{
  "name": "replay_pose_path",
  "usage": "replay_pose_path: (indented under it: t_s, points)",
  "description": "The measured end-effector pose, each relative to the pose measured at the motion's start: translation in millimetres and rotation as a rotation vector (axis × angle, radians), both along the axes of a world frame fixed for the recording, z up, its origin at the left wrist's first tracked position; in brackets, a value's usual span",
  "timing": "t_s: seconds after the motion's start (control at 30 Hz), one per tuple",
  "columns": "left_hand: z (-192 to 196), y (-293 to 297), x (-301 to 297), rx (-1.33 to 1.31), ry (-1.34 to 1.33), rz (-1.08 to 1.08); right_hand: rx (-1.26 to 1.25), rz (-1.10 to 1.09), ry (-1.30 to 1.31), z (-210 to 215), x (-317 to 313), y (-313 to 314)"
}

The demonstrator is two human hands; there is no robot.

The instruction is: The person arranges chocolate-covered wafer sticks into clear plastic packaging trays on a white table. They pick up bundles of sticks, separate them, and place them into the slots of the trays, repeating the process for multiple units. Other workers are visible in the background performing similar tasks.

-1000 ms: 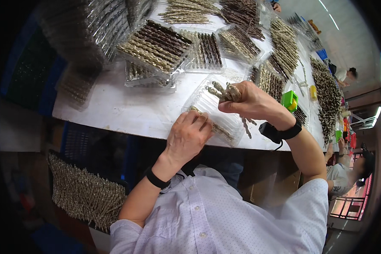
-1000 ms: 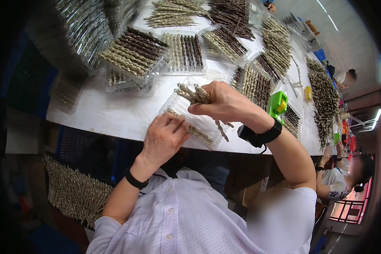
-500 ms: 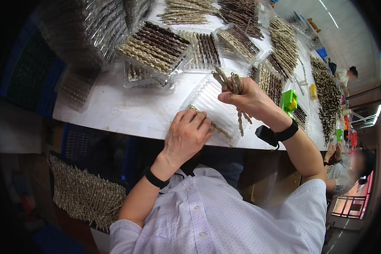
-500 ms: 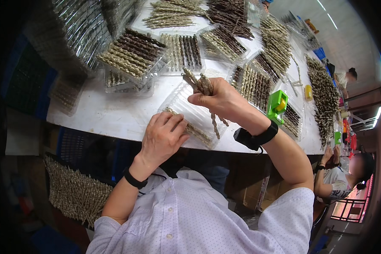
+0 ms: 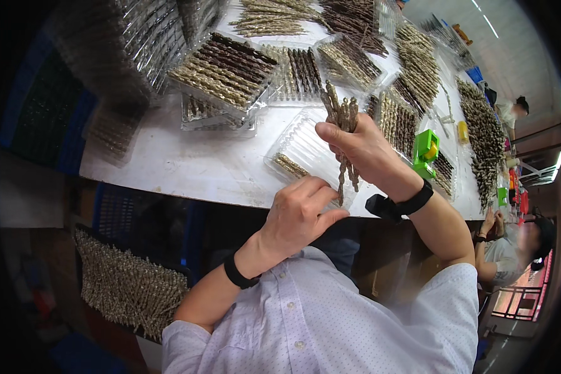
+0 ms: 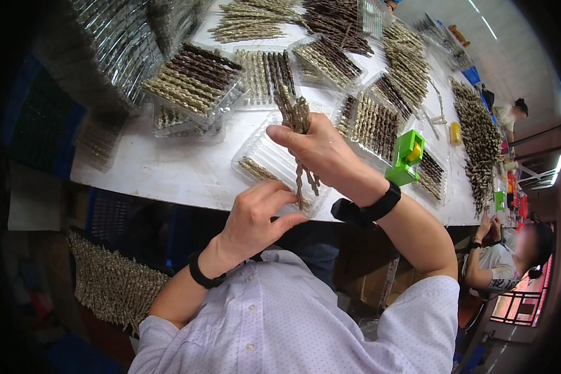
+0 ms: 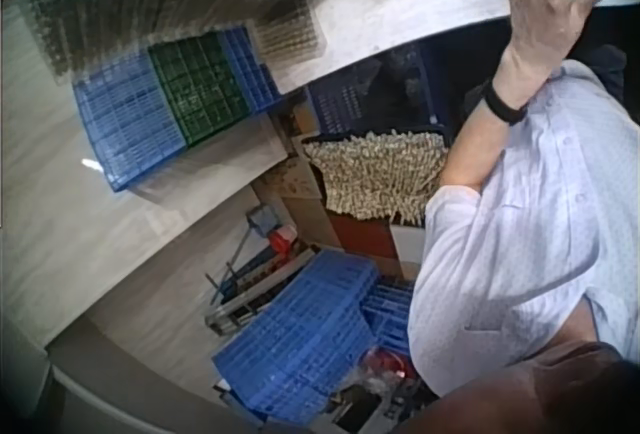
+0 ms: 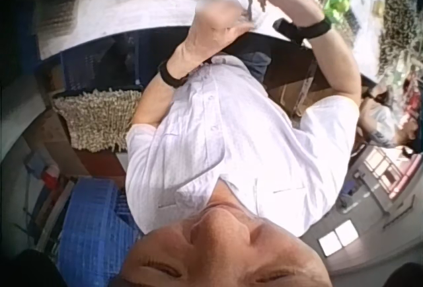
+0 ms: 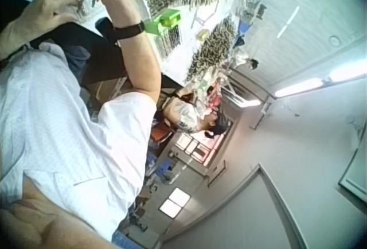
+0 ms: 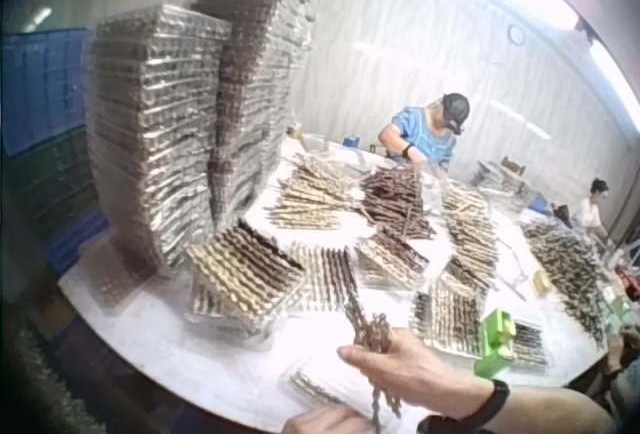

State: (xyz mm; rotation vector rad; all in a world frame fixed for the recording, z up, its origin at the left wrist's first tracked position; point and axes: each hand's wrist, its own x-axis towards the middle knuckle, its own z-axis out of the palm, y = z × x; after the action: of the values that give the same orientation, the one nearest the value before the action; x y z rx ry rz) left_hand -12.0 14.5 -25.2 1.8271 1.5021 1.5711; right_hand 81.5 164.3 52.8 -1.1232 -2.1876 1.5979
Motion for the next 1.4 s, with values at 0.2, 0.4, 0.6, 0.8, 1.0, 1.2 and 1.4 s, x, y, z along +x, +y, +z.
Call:
replay_pose_path:
  t_s: [0.2, 0.4, 0.6, 0.8, 1.0, 1.2, 1.4]
  points:
    - [4, 0, -3, -0.346, -0.502, -0.100, -0.214, -0.214, 0.203, -4, -9, -9]
    - [0, 1, -12, -0.484, -0.979, -0.174, -0.414, -0.041, 0.278, -7, -4, -1]
    - [-5, -1, -19, -0.465, -1.108, -0.236, -0.493, -0.053, 0.321, -10, 9, 10]
    - [-3, -2, -20, -0.563, -0.979, -0.359, 0.042, 0.043, 0.019, 12, 11, 0]
    - [3, -1, -17, -0.462, -0.361, -0.124, 0.251, 0.065, -0.034, 36, 15, 11]
    - [-12, 6, -10, 0.022, 0.477, 0.051, 0.605, 0.297, -0.218, 3, 27, 25]
    - [-33, 9, -7, 0.015, 0.523, 0.074, 0.698, 0.428, -0.320, -17, 28, 21]
